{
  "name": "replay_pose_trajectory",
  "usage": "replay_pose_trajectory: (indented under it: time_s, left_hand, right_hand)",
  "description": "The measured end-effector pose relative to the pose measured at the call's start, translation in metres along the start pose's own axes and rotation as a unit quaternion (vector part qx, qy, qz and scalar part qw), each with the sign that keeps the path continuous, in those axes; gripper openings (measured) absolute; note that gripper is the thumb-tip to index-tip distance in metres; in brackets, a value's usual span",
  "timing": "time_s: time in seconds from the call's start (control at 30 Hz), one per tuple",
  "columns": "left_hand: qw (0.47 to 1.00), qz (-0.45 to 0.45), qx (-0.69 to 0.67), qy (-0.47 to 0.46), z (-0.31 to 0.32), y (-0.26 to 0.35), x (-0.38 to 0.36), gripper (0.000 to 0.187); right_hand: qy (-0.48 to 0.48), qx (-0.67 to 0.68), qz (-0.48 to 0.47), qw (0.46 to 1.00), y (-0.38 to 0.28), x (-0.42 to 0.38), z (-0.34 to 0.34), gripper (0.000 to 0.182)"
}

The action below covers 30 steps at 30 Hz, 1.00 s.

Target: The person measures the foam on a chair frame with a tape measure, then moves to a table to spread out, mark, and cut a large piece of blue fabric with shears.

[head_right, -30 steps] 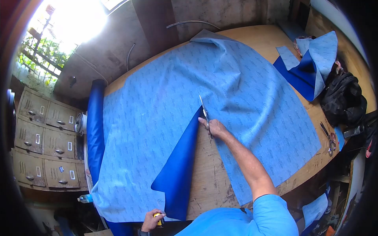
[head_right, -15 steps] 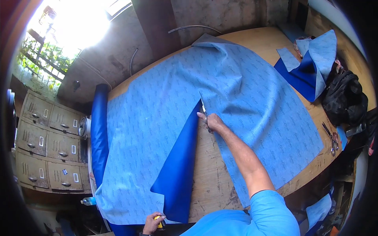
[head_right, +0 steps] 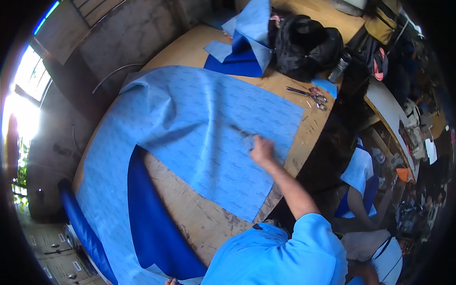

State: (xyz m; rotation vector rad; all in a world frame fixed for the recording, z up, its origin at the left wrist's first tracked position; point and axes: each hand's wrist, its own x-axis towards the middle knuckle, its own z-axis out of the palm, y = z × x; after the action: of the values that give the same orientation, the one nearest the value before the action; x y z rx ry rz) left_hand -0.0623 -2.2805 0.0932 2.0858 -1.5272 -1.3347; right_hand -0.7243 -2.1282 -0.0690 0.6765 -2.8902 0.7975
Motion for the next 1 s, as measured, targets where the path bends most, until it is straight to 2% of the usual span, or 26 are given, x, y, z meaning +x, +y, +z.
replay_pose_trajectory:
  time_s: [0.03,0.13,0.17,0.2,0.27,0.4,0.43,0.5,0.53,0.6,0.63,0.7,0.73,0.8,0.83,0.9,0.93,1.0]
  left_hand:
    - [0.999,0.017,0.028,0.01,0.003,0.002,0.001,0.02]
    - [1.0,0.009,-0.005,0.005,0.012,0.013,0.0,0.022]
    - [0.999,0.017,-0.024,0.016,0.014,0.012,0.002,0.02]
    - [1.0,0.015,-0.022,0.011,0.011,0.006,0.008,0.019]
    - [0.999,0.043,0.014,0.007,0.002,-0.006,0.02,0.017]
    - [0.997,0.01,0.063,-0.051,-0.005,0.007,0.008,0.015]
    - [0.978,0.167,0.118,-0.029,-0.016,-0.039,0.039,0.016]
    - [0.927,0.211,0.307,-0.033,-0.026,-0.05,0.039,0.019]
    - [0.914,0.227,0.336,-0.016,-0.026,-0.054,0.034,0.02]
    - [0.898,0.232,0.372,0.024,-0.032,-0.05,0.019,0.021]
    - [0.896,0.229,0.379,0.04,-0.038,-0.053,0.012,0.019]
    - [0.905,0.153,0.397,-0.011,-0.064,-0.07,0.012,0.019]
    - [0.895,0.139,0.42,-0.048,-0.078,-0.079,0.011,0.019]
    - [0.859,0.075,0.491,-0.122,-0.097,-0.094,0.005,0.024]
    - [0.832,0.039,0.526,-0.172,-0.103,-0.096,0.001,0.026]
    - [0.797,-0.035,0.533,-0.281,-0.108,-0.099,-0.013,0.029]
    - [0.787,-0.039,0.508,-0.348,-0.118,-0.134,-0.008,0.029]
    - [0.779,-0.151,0.45,-0.411,-0.116,-0.154,-0.028,0.028]
  right_hand:
    - [0.006,-0.078,0.095,0.992,0.034,0.003,-0.016,0.035]
    - [0.12,-0.175,0.213,0.954,0.126,0.017,-0.046,0.042]
    - [0.127,-0.175,0.255,0.942,0.117,0.019,-0.07,0.047]
    - [0.158,-0.143,0.245,0.946,0.127,0.021,-0.074,0.051]
    - [0.104,-0.127,0.254,0.953,0.134,0.03,-0.07,0.046]
    - [-0.001,-0.047,0.289,0.956,0.115,0.05,-0.057,0.04]
    - [0.003,-0.042,0.289,0.957,0.117,0.051,-0.054,0.04]
    - [-0.003,-0.024,0.269,0.963,0.132,0.051,-0.043,0.039]
    - [0.015,0.054,0.244,0.968,0.158,0.044,-0.03,0.041]
    - [0.013,0.047,0.188,0.981,0.179,0.021,-0.044,0.052]
    - [0.058,0.031,0.141,0.988,0.201,0.005,-0.048,0.055]
    - [-0.011,-0.029,0.23,0.973,0.165,-0.036,-0.122,0.048]
    - [-0.005,-0.034,0.221,0.975,0.172,-0.062,-0.14,0.042]
    - [0.019,-0.057,0.212,0.975,0.208,-0.113,-0.159,0.038]
    - [0.003,-0.066,0.271,0.96,0.185,-0.137,-0.185,0.038]
    - [0.004,-0.114,0.297,0.948,0.219,-0.186,-0.199,0.04]
    - [0.023,-0.128,0.296,0.946,0.239,-0.214,-0.207,0.041]
    - [0.027,-0.128,0.314,0.94,0.257,-0.267,-0.226,0.043]
